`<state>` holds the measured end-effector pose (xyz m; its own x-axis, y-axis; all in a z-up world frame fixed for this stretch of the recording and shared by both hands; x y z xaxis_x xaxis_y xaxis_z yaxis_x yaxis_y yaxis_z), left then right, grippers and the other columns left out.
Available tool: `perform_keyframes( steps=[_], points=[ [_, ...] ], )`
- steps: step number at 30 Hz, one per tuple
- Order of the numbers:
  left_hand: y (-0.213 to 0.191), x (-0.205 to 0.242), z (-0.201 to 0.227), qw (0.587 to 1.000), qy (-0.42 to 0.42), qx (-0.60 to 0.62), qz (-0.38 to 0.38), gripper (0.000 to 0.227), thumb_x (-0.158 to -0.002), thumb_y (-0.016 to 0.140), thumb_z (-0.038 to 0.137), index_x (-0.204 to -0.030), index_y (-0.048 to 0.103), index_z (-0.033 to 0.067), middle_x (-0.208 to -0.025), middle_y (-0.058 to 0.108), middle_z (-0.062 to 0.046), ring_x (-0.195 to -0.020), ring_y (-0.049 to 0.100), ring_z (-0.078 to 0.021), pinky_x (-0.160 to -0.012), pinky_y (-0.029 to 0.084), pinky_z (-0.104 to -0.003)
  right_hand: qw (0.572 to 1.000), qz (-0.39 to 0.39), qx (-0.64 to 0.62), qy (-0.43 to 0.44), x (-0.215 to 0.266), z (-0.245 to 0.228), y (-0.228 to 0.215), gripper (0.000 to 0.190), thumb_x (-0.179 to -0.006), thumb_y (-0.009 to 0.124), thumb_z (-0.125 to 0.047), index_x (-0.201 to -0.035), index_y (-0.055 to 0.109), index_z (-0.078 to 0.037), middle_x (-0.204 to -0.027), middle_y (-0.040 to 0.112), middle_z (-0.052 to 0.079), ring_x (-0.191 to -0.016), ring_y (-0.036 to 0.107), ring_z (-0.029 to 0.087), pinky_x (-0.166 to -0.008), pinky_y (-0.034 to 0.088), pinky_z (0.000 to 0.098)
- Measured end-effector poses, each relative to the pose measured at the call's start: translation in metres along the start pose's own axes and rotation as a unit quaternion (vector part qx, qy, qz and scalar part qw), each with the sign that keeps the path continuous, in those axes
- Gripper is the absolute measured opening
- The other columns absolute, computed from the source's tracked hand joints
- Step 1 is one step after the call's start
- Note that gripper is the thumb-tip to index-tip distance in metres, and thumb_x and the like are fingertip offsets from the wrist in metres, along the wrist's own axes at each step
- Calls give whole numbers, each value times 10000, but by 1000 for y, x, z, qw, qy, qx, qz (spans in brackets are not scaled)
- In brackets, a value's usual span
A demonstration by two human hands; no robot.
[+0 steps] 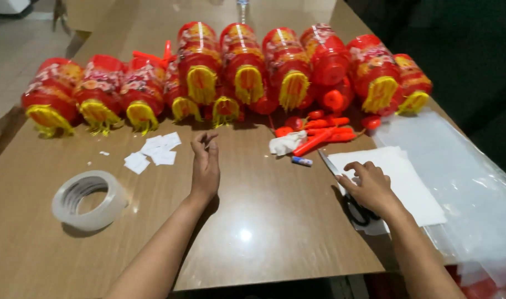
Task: The person places a red cylindrical lantern into a clear plastic bag, seals it, and affixes a small white label using tape. They then place the packaged lantern into a cardboard box and prepare to package another lantern.
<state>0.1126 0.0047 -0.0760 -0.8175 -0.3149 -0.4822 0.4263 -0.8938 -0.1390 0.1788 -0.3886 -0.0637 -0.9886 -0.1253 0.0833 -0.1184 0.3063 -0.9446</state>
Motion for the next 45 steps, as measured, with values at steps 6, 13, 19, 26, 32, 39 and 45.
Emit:
perform_keyframes(
  steps=[6,13,19,26,32,39,45],
  points=[
    [-4,-2,-29,999,-54,1,3,440,-1114,276,395,-1394,261,56,-1377,512,-192,-1382,437,-423,-1184,299,-562,995,-3,-88,43,-12,-10,17,483,-964,698,-377,-1333,662,-67,-1107,730,297,-1131,693,467,-958,489,588],
    [1,4,-13,999,7,-9,-45,408,-1114,280,373,-1375,276,59,-1318,517,-165,-1353,469,-385,-1156,365,-493,971,34,-235,37,-15,10,10,349,-915,754,-190,-1202,745,9,-1081,743,338,-1054,700,468,-909,516,551],
    [-4,2,-9,998,25,-22,-48,447,-1114,235,388,-1397,249,42,-1309,508,-179,-1354,460,-399,-1154,370,-510,930,109,-352,19,-4,6,-6,374,-936,741,-67,-1273,651,67,-1052,688,244,-908,657,340,-812,517,476],
    [-19,-7,-11,999,21,-46,-10,521,-1107,193,437,-1411,244,17,-1328,516,-184,-1349,476,-400,-1145,390,-523,926,90,-359,-76,5,-117,10,404,-852,839,-138,-1193,692,22,-1072,689,243,-859,690,341,-767,568,463],
    [-28,-9,-10,998,9,-61,12,498,-1105,191,433,-1411,253,45,-1301,519,-171,-1327,496,-387,-1110,431,-513,974,37,-200,-103,-43,-200,68,415,-778,847,-330,-1048,707,-47,-952,724,171,-958,727,365,-839,572,471],
    [-20,-9,-15,998,13,-54,-1,486,-1106,222,419,-1402,278,37,-1283,539,-177,-1304,515,-388,-1076,461,-501,988,55,-114,-92,-91,-235,84,327,-789,765,-255,-951,682,16,-994,707,256,-1078,684,469,-963,524,556],
    [-19,-10,-18,998,38,-53,-14,491,-1106,205,431,-1396,274,41,-1275,528,-189,-1294,508,-409,-1048,466,-526,988,77,-102,-83,-159,-225,108,267,-856,700,-192,-962,723,52,-925,721,281,-999,707,478,-870,577,549]
  ],
)
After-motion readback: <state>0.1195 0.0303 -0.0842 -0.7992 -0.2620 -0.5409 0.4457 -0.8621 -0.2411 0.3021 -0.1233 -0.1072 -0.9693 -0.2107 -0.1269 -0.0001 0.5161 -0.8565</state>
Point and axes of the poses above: each hand's wrist, its own x-axis away from the middle knuckle, its own y-axis out of the palm, z = x × y, the point moved 2 cm from there along -x, towards the middle knuckle
